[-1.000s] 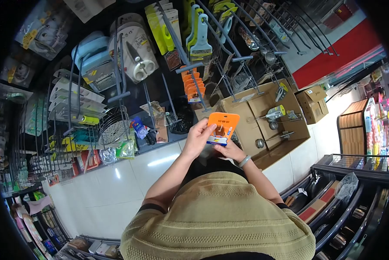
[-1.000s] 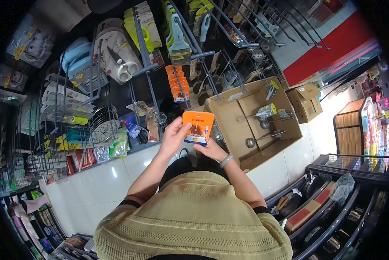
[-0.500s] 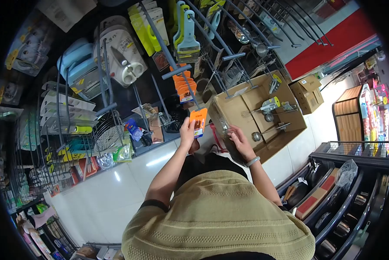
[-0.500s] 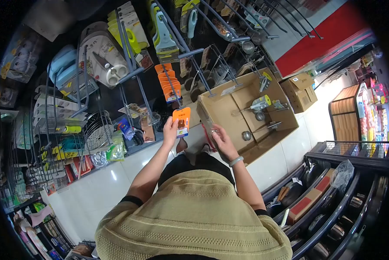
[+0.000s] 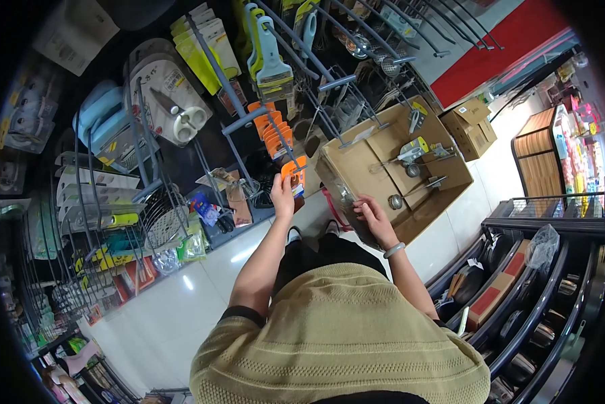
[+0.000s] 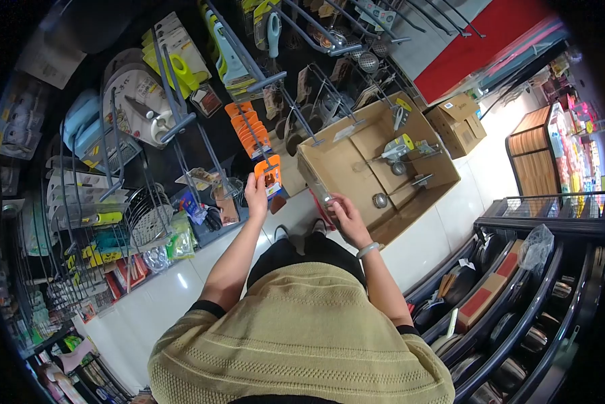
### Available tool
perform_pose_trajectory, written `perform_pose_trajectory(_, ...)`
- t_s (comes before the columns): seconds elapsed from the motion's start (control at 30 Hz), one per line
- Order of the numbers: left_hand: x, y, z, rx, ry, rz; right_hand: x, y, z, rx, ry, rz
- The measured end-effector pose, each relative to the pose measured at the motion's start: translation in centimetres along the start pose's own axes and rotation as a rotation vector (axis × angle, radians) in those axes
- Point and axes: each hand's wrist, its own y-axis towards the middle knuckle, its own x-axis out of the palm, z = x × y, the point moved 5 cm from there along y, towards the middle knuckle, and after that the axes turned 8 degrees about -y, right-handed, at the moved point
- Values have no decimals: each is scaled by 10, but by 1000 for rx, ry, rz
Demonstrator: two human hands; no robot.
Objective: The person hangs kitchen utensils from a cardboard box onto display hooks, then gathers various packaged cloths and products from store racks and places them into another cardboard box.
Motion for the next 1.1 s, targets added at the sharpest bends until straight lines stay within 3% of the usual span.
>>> perform_pose_trajectory(0.33,6,20,0,-47,-124,-11,-9,-3,13,9,-53,-1)
perform_pose_trajectory(0.4,8,41,-25,36,-120,13,-12,-4,14,11,-48,21)
perform_pose_trajectory(0.47,12,55,-22,-41,-268,-14,-16,-6,15,8,-44,57)
perform_pose_trajectory(0.7,9,75,-30,45,-215,32,-42,-11,38,44,-15,140)
perform_pose_trajectory(0.8,5,64,-57,39,-132,116,-60,-12,42,62,-101,275)
perform_pose_trajectory(0.9,-3,33,-86,-194,-137,184,-84,-12,60,80,-102,348)
perform_pose_trajectory(1.1,58,-53,-44,-509,-95,-368,-137,-4,99,246,250,717)
